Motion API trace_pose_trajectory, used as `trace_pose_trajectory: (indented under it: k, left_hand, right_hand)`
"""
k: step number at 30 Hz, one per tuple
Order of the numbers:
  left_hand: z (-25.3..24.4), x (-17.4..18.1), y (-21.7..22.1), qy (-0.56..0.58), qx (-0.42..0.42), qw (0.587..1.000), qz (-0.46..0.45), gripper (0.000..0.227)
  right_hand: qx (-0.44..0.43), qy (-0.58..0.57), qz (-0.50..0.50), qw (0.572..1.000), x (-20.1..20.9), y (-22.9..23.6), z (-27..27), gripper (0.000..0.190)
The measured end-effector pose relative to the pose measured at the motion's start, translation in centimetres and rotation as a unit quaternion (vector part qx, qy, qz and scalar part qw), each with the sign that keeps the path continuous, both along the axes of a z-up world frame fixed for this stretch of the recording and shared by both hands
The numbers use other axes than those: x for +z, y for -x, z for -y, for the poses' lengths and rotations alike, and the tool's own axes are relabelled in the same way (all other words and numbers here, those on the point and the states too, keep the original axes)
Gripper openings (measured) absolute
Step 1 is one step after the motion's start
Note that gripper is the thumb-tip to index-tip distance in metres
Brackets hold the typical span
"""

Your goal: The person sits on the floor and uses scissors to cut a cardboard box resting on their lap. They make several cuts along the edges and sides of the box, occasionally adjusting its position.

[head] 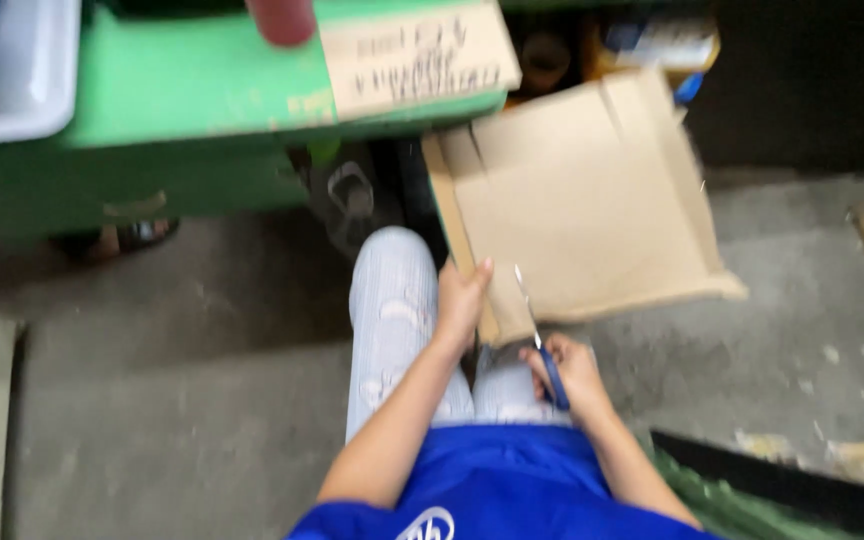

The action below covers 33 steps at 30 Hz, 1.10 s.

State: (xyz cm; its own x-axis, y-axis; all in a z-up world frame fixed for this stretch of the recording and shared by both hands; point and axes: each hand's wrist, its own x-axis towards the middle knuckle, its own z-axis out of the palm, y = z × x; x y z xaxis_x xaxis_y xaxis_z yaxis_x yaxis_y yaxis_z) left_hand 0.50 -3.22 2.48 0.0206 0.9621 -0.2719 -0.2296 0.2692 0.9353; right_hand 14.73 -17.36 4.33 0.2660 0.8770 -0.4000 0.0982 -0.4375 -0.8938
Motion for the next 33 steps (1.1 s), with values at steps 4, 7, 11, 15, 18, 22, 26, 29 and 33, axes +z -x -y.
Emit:
trace_pose_trajectory:
  k: [4,7,11,15,18,22,26,29,33]
  left_hand:
    - [0.7,0.9,-1.0,-0.018,0.011,1.000,0.017,0.048]
    - [0.7,0.7,-1.0,0.004,0.010,1.000,0.022,0.049]
    - [0.5,0.9,-0.9,0.009,0.014,1.000,0.019,0.047]
    - [0.6,1.4,-0.8,0.012,0.009,0.999,0.029,0.047]
    - [0.7,2.2,-0.9,0.014,0.011,0.999,0.037,0.046]
    - [0.6,2.3,-0.9,0.019,-0.001,0.999,0.030,0.045]
    - [0.3,1.8,-1.1,0.023,0.003,0.999,0.037,0.044]
    - [0.3,1.7,-1.1,0.024,0.002,0.999,0.031,0.045]
    - [0.1,1.1,-1.1,0.011,-0.003,1.000,0.027,0.047]
  right_hand:
    - [0.019,0.026,0.059,0.998,0.1,-0.1,-1.4,0.029]
    - [-0.003,0.031,0.039,0.999,0.7,0.2,-1.6,0.027]
    - [-0.015,0.066,0.063,0.996,3.2,1.2,-1.8,0.029]
    - [-0.022,0.098,0.068,0.993,4.6,1.5,-1.9,0.031]
    - [-0.042,0.108,0.050,0.992,4.5,1.6,-1.8,0.027]
    - [-0.056,0.113,0.049,0.991,4.3,1.6,-1.9,0.023]
    - [-0.038,0.123,0.066,0.990,3.1,1.1,-2.1,0.021]
    - [-0.039,0.128,0.065,0.989,3.6,1.3,-2.1,0.023]
    - [-0.044,0.132,0.055,0.989,3.5,1.4,-2.1,0.024]
